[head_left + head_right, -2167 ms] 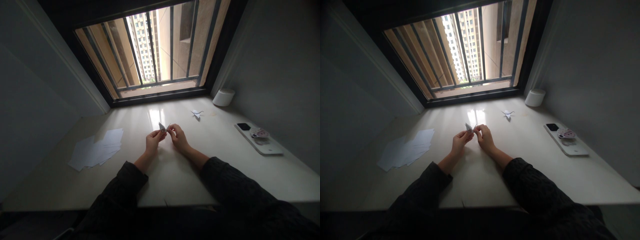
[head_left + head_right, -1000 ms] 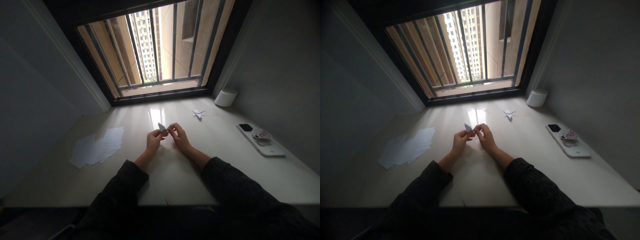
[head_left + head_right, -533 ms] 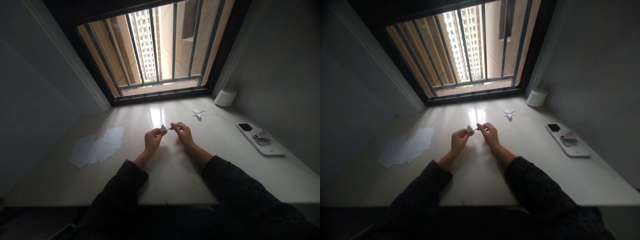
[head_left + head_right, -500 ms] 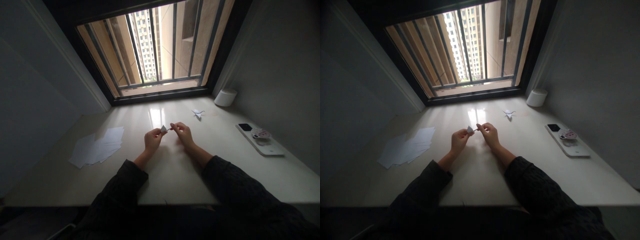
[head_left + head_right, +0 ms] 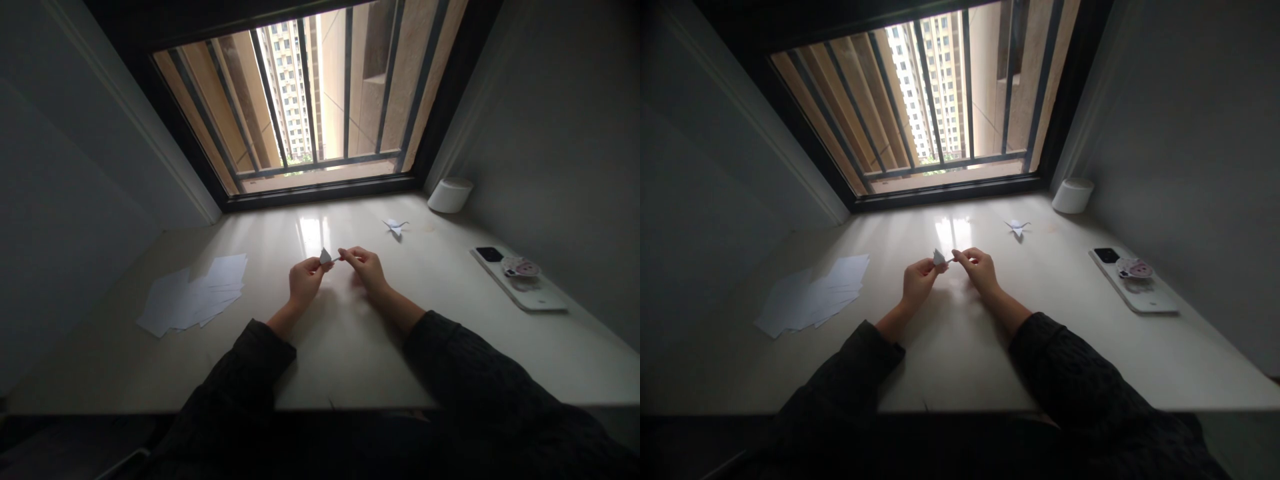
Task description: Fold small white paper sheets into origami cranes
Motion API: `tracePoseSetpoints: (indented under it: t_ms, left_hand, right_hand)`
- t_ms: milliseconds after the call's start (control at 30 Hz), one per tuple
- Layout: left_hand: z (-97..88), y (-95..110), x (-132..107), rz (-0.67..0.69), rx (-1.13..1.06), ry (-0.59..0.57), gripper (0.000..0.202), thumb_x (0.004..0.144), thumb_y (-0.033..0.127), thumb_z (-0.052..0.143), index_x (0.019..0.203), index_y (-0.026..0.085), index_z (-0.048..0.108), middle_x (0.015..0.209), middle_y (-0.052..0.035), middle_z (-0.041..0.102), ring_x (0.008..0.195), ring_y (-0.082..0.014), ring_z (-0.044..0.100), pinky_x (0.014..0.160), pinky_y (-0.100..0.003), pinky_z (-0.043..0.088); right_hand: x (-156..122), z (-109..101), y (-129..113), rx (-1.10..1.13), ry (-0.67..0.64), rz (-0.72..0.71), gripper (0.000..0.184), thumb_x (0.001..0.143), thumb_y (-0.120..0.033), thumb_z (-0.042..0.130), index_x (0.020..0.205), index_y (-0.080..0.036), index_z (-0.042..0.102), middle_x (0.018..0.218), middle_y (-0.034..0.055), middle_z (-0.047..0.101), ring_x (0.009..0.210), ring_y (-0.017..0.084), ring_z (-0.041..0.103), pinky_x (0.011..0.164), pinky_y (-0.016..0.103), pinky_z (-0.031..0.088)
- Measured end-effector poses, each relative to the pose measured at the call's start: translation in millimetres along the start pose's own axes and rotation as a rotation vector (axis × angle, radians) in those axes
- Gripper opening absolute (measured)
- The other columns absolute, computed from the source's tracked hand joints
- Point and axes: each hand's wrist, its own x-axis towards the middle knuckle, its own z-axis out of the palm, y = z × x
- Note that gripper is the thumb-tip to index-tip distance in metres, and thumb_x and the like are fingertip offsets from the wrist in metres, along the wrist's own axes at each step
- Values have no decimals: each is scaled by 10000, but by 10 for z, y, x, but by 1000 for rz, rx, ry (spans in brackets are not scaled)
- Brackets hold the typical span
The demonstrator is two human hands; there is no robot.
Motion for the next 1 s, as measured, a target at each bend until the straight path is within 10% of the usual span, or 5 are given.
tracePoseSetpoints:
  t_ms: [567,1000]
  left_hand:
    - [1,-68,43,-148,-212,-49,321,725,438,683,851,146,722,771,-92,730,739,-200,683,604,-261,478]
    - [-21,-44,37,21,-23,-21,267,781,428,637,813,173,710,793,-65,731,767,-198,682,631,-268,487]
  right_hand:
    - [10,-8,-9,104,-144,109,336,696,-538,688,685,-204,717,710,28,692,759,194,603,798,340,416]
    - [40,22,78,223,-167,225,319,650,-514,727,677,-196,716,707,38,668,708,167,546,690,312,395]
